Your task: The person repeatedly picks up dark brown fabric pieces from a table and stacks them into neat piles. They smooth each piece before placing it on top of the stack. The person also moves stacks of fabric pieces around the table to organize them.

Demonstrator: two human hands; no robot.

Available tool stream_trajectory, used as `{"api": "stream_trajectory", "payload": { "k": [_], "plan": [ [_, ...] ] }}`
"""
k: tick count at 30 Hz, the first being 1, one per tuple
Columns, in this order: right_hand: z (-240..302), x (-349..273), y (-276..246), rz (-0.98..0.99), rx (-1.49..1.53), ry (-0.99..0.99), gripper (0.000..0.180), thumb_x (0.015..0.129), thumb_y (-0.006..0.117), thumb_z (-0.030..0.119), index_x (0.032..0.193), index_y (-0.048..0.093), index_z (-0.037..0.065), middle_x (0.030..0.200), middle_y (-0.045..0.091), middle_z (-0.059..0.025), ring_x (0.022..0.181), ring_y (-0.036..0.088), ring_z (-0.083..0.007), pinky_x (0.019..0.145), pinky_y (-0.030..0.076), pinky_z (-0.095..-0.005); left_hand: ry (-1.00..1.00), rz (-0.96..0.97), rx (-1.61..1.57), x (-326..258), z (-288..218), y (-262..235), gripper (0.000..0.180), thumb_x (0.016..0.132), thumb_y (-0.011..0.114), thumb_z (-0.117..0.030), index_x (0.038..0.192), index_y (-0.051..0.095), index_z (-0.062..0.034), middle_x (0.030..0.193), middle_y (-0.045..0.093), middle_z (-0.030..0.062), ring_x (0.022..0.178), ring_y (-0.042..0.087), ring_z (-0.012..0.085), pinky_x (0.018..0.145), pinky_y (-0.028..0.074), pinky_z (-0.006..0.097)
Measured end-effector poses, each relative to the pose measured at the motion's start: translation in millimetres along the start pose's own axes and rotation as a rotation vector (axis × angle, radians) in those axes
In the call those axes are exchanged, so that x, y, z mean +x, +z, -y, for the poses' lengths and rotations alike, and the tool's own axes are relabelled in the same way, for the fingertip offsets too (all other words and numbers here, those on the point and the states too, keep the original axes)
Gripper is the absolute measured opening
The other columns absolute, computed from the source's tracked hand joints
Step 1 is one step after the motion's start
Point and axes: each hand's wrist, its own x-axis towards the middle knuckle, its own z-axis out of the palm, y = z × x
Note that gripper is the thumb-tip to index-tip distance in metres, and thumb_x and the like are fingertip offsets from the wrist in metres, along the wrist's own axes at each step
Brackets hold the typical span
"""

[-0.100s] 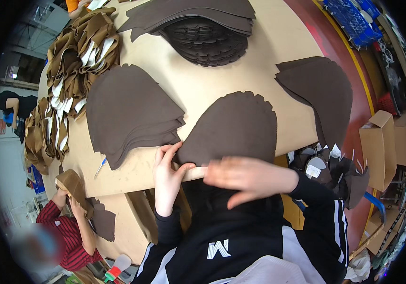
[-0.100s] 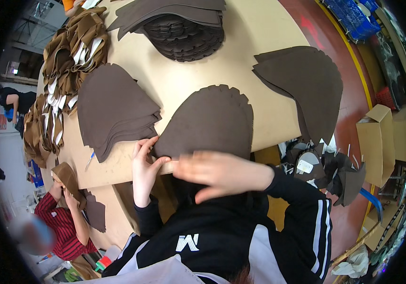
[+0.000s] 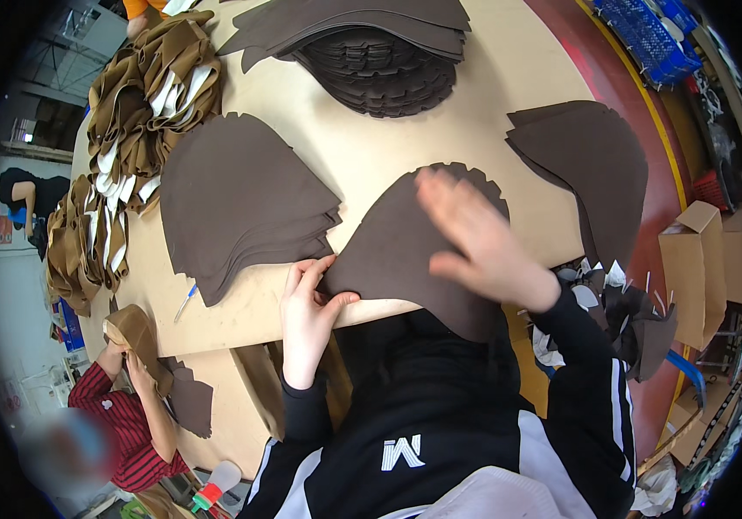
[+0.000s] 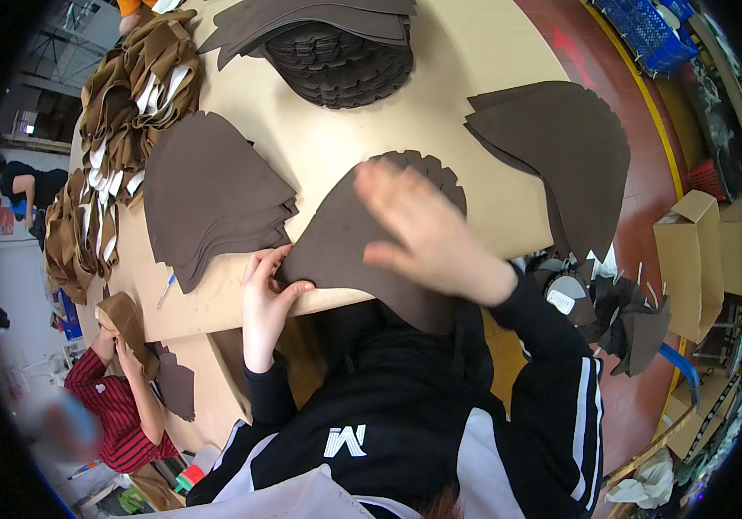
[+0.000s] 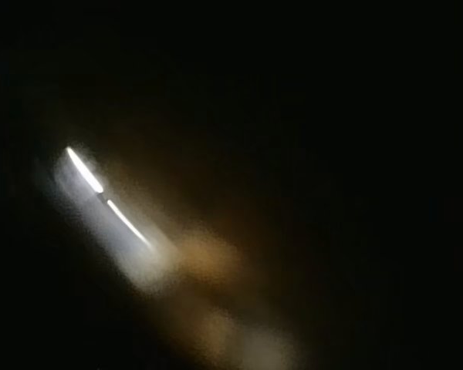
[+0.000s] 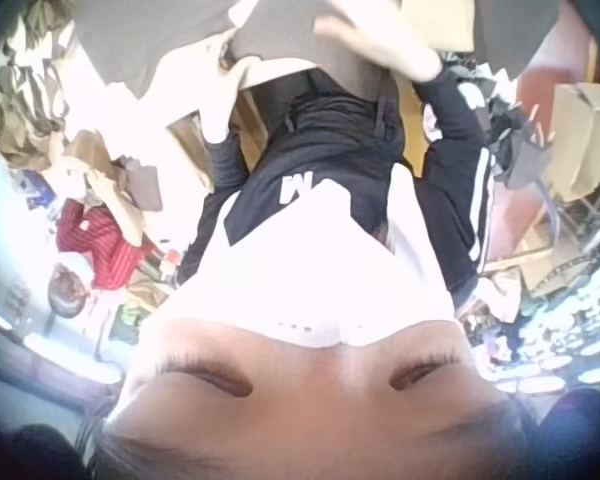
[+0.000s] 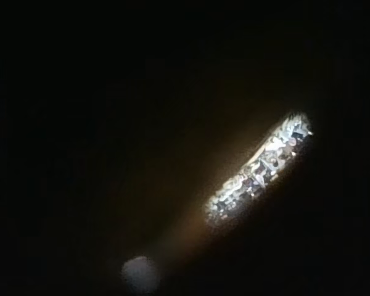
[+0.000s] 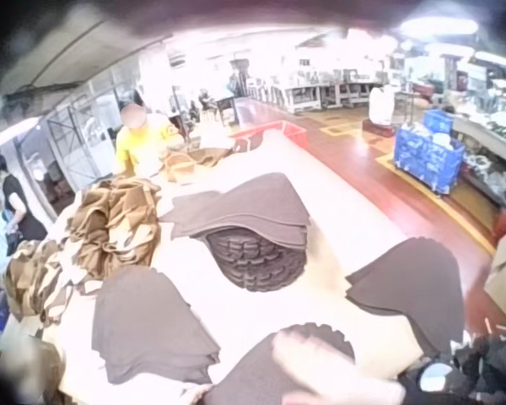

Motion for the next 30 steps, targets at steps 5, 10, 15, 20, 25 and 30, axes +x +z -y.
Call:
{"api": "stream_trajectory", "payload": {
  "k": [5, 10, 15, 20, 25, 30],
  "plan": [
    [14.4, -4.0, 31.8, 0.104, -0.235, 0.05, 0.099, 0.087, 0.062, 0.067, 0.149, 0.043, -0.008, 0.16, 0.038, -0.0255, 0.15, 0.036, -0.0362, 0.124, 0.024, -0.0516, 0.01, -0.054, -0.045, -5.6, 0.0, 3.9, 0.056, 0.072, 0.089, -0.005, 0.124, 0.069, -0.0028, 0.113, 0.063, 0.0057, 0.088, 0.057, 0.0111, 0.071, 0.05, 0.026],
    [62.2, -31.4, 52.6, 0.348, 0.187, -0.26, 0.093, 0.094, 0.055, 0.066, 0.146, 0.045, -0.01, 0.158, 0.041, -0.0257, 0.148, 0.04, -0.035, 0.124, 0.027, -0.0453, 0.106, -0.102, -0.209, -17.1, 12.4, 12.6, 0.039, 0.085, 0.08, 0.0, 0.123, 0.07, -0.0008, 0.112, 0.072, 0.011, 0.08, 0.068, 0.0133, 0.067, 0.057, 0.026],
    [45.1, -24.3, 5.1, 0.489, 0.813, -0.259, 0.056, 0.097, 0.07, 0.037, 0.141, 0.059, 0.005, 0.144, 0.06, -0.013, 0.13, 0.059, -0.0308, 0.11, 0.046, -0.0465, 0.026, -0.449, -0.485, -12.5, 22.8, -12.1, 0.026, 0.091, 0.076, -0.001, 0.117, 0.075, -0.0018, 0.106, 0.075, 0.0111, 0.075, 0.068, 0.0118, 0.066, 0.057, 0.026],
    [5.6, -9.5, -19.4, -0.156, 0.031, 0.245, 0.077, 0.092, 0.072, 0.04, 0.151, 0.045, -0.001, 0.155, 0.048, -0.0186, 0.145, 0.042, -0.0367, 0.121, 0.033, -0.0487, 0.084, -0.891, -0.082, 19.6, 50.8, -76.1, 0.05, 0.092, 0.077, -0.013, 0.139, 0.061, -0.0032, 0.138, 0.06, 0.0113, 0.108, 0.063, 0.0178, 0.092, 0.052, 0.032],
    [-7.4, -13.2, 19.4, 0.055, -0.414, 0.241, 0.089, 0.092, 0.062, 0.058, 0.152, 0.041, -0.004, 0.162, 0.037, -0.0208, 0.151, 0.035, -0.0332, 0.123, 0.027, -0.05, 0.266, -0.176, 0.03, -0.3, 20.8, -33.7, 0.064, 0.085, 0.08, -0.016, 0.144, 0.057, -0.0047, 0.157, 0.046, 0.0142, 0.146, 0.042, 0.0314, 0.12, 0.034, 0.047],
    [28.1, -18.6, 30.4, 0.141, -0.185, 0.112, 0.093, 0.089, 0.064, 0.062, 0.151, 0.042, -0.003, 0.162, 0.038, -0.0204, 0.15, 0.038, -0.0318, 0.124, 0.026, -0.0489, 0.333, -0.021, 0.133, -4.8, 14.1, 14.5, 0.07, 0.075, 0.085, -0.014, 0.14, 0.061, -0.0017, 0.152, 0.055, 0.0145, 0.146, 0.044, 0.0359, 0.118, 0.037, 0.045]
  ]
}}
